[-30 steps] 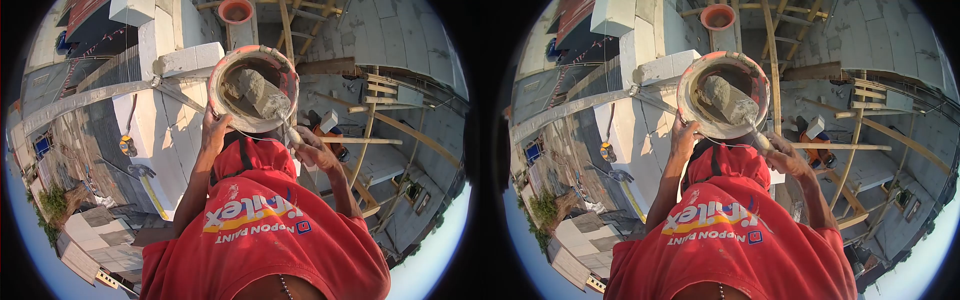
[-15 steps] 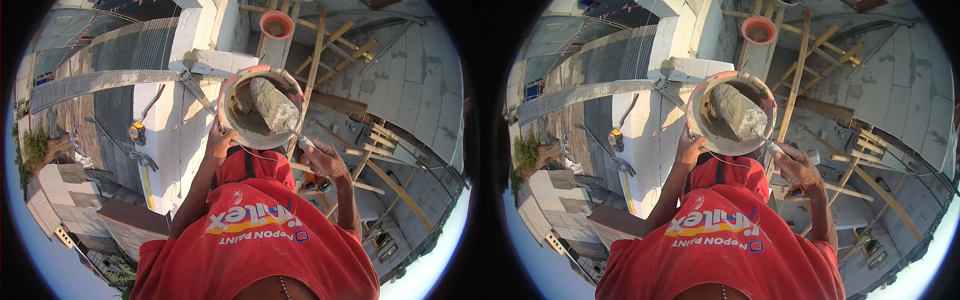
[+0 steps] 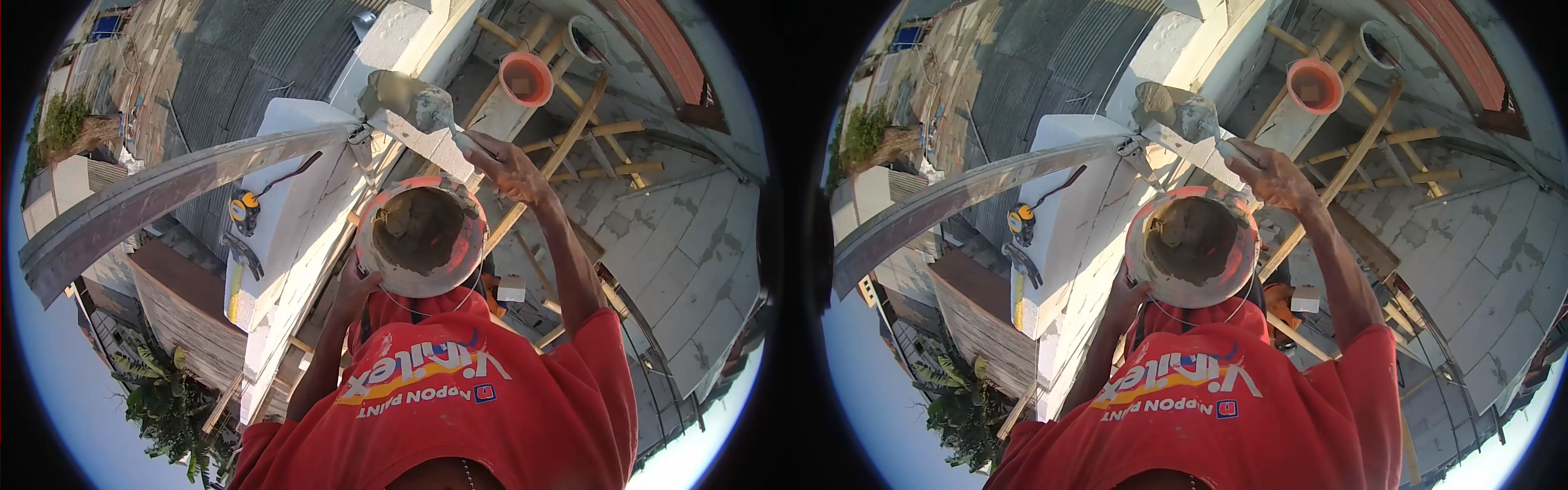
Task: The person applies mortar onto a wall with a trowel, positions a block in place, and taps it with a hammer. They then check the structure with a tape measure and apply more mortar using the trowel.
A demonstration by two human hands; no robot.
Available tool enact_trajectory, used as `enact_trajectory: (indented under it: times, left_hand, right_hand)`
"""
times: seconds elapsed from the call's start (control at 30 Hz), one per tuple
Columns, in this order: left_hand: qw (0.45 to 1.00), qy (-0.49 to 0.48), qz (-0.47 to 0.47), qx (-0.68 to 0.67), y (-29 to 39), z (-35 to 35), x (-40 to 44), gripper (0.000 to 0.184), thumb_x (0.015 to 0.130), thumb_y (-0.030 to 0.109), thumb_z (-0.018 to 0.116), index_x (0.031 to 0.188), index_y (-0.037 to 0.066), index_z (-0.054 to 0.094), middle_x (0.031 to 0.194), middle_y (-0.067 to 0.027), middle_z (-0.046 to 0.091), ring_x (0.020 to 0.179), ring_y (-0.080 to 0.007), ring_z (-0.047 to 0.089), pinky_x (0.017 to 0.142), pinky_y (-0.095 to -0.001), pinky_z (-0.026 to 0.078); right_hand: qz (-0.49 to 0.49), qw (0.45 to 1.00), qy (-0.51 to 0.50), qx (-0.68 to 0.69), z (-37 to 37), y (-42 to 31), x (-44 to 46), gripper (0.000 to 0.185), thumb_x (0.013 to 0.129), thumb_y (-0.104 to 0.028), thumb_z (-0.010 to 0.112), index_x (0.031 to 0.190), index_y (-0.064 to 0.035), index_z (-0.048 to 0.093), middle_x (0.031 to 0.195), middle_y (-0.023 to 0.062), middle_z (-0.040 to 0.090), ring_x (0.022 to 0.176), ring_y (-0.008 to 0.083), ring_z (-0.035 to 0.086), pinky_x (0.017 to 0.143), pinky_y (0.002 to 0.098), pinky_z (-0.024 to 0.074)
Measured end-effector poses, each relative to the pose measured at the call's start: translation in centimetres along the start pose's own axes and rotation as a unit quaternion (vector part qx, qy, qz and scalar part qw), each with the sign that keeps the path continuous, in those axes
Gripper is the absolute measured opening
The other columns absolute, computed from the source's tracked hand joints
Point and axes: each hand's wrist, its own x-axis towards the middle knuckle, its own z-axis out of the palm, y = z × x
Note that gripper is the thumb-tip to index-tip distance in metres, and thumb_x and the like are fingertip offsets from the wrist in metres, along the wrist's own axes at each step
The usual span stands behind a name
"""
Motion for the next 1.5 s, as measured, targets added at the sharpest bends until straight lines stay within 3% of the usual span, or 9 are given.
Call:
enact_trajectory:
  times: [0.2,0.3,0.5,0.93,1.13,1.23,1.27,1.4,1.5]
  left_hand:
    - [0.998,0.01,0.025,-0.053,-0.9,0.6,-0.9,0.091,0.085,0.028,0.078,0.156,0.003,0.027,0.141,-0.0128,0.054,0.12,-0.0233,0.061,0.095,-0.0373,0.057]
    - [0.998,0.014,0.021,-0.051,-2.0,0.0,-0.7,0.093,0.084,0.029,0.077,0.157,0.003,0.026,0.141,-0.0128,0.054,0.12,-0.0231,0.061,0.094,-0.0368,0.058]
    - [0.999,0.019,0.018,-0.041,-3.0,-0.2,-0.5,0.093,0.083,0.031,0.076,0.156,0.003,0.027,0.14,-0.0138,0.054,0.12,-0.0235,0.06,0.093,-0.0366,0.058]
    - [0.998,0.024,0.007,-0.06,-1.9,0.2,-0.5,0.081,0.083,0.01,0.065,0.155,0.001,0.028,0.139,-0.0164,0.055,0.12,-0.0251,0.061,0.095,-0.0383,0.058]
    - [0.999,0.025,0.003,-0.028,-1.1,-0.2,-0.5,0.081,0.083,0.008,0.063,0.155,0.001,0.027,0.139,-0.0168,0.054,0.12,-0.0257,0.062,0.095,-0.0379,0.059]
    - [0.999,0.031,0.004,-0.038,-0.9,-0.3,-0.7,0.081,0.084,0.008,0.063,0.155,0.001,0.026,0.139,-0.0169,0.054,0.12,-0.0257,0.062,0.094,-0.0373,0.059]
    - [0.999,0.035,0.004,-0.041,-1.0,-0.5,-0.7,0.081,0.084,0.007,0.063,0.155,0.001,0.026,0.139,-0.0169,0.054,0.119,-0.0257,0.062,0.094,-0.0372,0.059]
    - [0.998,0.032,0.008,-0.061,-1.0,-0.4,-0.8,0.081,0.084,0.008,0.064,0.156,0.001,0.025,0.139,-0.0166,0.054,0.119,-0.0258,0.062,0.094,-0.037,0.06]
    - [0.998,0.035,0.004,-0.047,-0.9,-0.3,-0.8,0.082,0.085,0.008,0.065,0.156,0.002,0.025,0.139,-0.0163,0.054,0.119,-0.0258,0.062,0.093,-0.0369,0.06]
  right_hand:
    - [-0.078,0.963,0.025,-0.256,6.4,-0.1,10.9,0.054,0.101,-0.043,0.054,0.144,-0.0102,0.055,0.109,0.0222,0.07,0.097,0.0362,0.07,0.087,0.0448,0.0542]
    - [-0.057,0.969,0.028,-0.239,7.2,-2.2,10.3,0.052,0.101,-0.04,0.054,0.143,-0.0082,0.054,0.125,0.0273,0.065,0.12,0.0445,0.06,0.102,0.0503,0.0472]
    - [-0.065,0.957,0.058,-0.276,6.8,-3.7,9.5,0.053,0.103,-0.038,0.053,0.143,-0.0051,0.051,0.123,0.0245,0.066,0.12,0.0428,0.061,0.102,0.0502,0.0478]
    - [-0.018,0.978,-0.022,-0.205,5.6,-3.7,9.4,0.046,0.102,-0.041,0.054,0.134,-0.0081,0.06,0.104,0.0255,0.071,0.106,0.0388,0.068,0.097,0.0503,0.0491]
    - [-0.019,0.967,0.038,-0.25,5.9,-2.9,10.9,0.044,0.102,-0.04,0.05,0.128,-0.0072,0.063,0.117,0.0251,0.069,0.114,0.0432,0.064,0.101,0.0527,0.0479]
    - [-0.004,0.975,0.031,-0.219,4.4,-4.5,8.7,0.043,0.102,-0.039,0.05,0.123,-0.0041,0.063,0.11,0.0234,0.071,0.099,0.0389,0.071,0.091,0.0498,0.0544]
    - [0.051,0.986,0.002,-0.161,3.4,-6.0,7.4,0.043,0.102,-0.039,0.052,0.117,-0.0013,0.064,0.093,0.0173,0.07,0.076,0.0271,0.072,0.072,0.0413,0.0592]
    - [0.04,0.998,-0.005,-0.051,1.6,-4.0,8.4,0.049,0.102,-0.048,0.055,0.122,-0.0044,0.066,0.073,0.0008,0.06,0.057,0.0096,0.06,0.05,0.0268,0.0503]
    - [0.048,0.996,-0.057,0.057,0.0,-2.5,10.0,0.049,0.1,-0.049,0.058,0.119,-0.0046,0.066,0.076,0.0021,0.062,0.056,0.0086,0.059,0.05,0.0257,0.0491]
